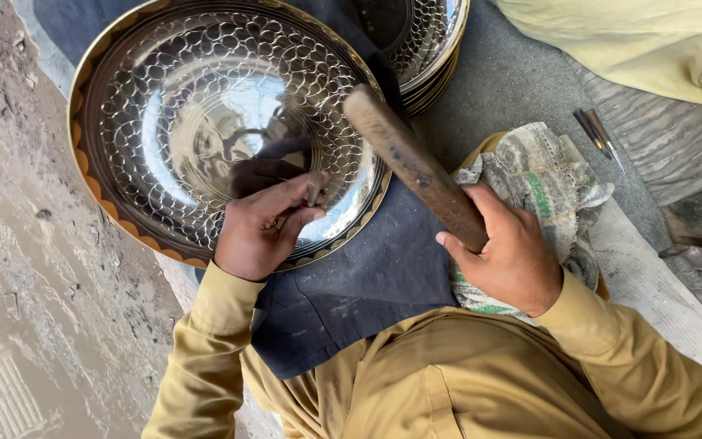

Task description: The person uses a hammer and a metal punch to create a decorative pattern on a metal plate. They repeatedly strike the punch with the hammer to form a textured design on the plate's surface.

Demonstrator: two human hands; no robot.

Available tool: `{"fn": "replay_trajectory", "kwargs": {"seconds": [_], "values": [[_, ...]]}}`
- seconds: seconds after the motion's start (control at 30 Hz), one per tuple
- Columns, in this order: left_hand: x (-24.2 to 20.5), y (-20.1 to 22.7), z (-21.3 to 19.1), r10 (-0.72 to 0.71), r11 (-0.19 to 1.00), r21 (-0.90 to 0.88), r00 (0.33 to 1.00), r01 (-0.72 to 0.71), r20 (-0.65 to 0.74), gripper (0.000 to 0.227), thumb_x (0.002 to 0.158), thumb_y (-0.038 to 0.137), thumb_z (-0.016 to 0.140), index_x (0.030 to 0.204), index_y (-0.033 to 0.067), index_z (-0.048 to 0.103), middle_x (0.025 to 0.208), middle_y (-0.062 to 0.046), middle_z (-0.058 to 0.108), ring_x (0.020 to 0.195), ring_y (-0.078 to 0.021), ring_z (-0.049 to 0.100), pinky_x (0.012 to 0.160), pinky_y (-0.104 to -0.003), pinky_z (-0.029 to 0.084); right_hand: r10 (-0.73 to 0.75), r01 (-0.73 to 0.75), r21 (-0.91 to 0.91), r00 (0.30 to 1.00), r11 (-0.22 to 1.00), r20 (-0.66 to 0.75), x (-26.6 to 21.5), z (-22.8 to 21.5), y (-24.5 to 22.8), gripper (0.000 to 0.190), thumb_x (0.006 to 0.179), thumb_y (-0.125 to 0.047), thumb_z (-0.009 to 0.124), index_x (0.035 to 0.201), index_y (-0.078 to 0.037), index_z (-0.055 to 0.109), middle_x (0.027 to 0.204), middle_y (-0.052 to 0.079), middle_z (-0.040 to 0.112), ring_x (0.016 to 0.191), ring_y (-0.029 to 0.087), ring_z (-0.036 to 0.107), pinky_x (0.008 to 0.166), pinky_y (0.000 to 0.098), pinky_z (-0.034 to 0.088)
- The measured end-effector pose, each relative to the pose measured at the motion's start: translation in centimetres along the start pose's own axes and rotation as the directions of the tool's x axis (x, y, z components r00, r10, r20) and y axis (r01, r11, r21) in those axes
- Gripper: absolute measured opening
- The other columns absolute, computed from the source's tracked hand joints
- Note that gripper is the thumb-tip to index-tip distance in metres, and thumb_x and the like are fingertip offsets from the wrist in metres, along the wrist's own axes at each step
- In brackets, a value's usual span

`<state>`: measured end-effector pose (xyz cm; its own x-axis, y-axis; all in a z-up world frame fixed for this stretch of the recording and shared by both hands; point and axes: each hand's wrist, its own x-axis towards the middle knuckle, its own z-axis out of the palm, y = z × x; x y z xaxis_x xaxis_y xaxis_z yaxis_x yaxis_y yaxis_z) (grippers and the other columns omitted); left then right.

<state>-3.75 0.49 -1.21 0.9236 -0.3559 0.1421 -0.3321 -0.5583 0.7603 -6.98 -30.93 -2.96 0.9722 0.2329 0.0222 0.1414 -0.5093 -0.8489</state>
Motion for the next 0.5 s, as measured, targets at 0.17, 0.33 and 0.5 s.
{"fn": "replay_trajectory", "kwargs": {"seconds": [0.17, 0.33, 0.5], "values": [[0.7, -0.8, -0.1, 0.143, 0.979, 0.131, 0.984, -0.156, 0.109, 0.044, 0.088, 0.009, 0.083, 0.128, 0.0042, 0.068, 0.113, -0.016, 0.076, 0.093, -0.0268, 0.076, 0.079, -0.034, 0.061, -0.078, 0.076, -0.101, 0.997, 0.992, -0.013, 0.0, -0.6, -0.5, 0.039, 0.086, -0.008, 0.075, 0.121, -0.001, 0.059, 0.092, 0.020, 0.072, 0.081, 0.037, 0.074, 0.066, 0.0425, 0.056], [1.0, -0.9, -0.2, 0.128, 0.989, 0.054, 0.984, -0.136, 0.128, 0.042, 0.090, 0.008, 0.079, 0.130, 0.0032, 0.067, 0.115, -0.014, 0.076, 0.097, -0.0248, 0.078, 0.081, -0.032, 0.064, 0.057, -0.064, -0.097, 0.995, 0.993, -0.077, 0.1, -0.5, -0.5, 0.043, 0.083, -0.009, 0.073, 0.122, -0.002, 0.054, 0.077, 0.017, 0.069, 0.064, 0.031, 0.075, 0.060, 0.0433, 0.056], [-0.3, -0.3, 0.4, 0.052, 0.989, 0.139, 0.999, -0.052, -0.003, 0.038, 0.090, 0.007, 0.081, 0.125, 0.0027, 0.068, 0.110, -0.015, 0.077, 0.093, -0.0239, 0.079, 0.080, -0.032, 0.063, -0.178, 0.197, -0.186, 0.977, 0.963, 0.117, 2.6, -2.3, -0.5, 0.044, 0.076, -0.003, 0.072, 0.116, -0.003, 0.054, 0.082, 0.018, 0.070, 0.070, 0.035, 0.073, 0.059, 0.0451, 0.056]]}}
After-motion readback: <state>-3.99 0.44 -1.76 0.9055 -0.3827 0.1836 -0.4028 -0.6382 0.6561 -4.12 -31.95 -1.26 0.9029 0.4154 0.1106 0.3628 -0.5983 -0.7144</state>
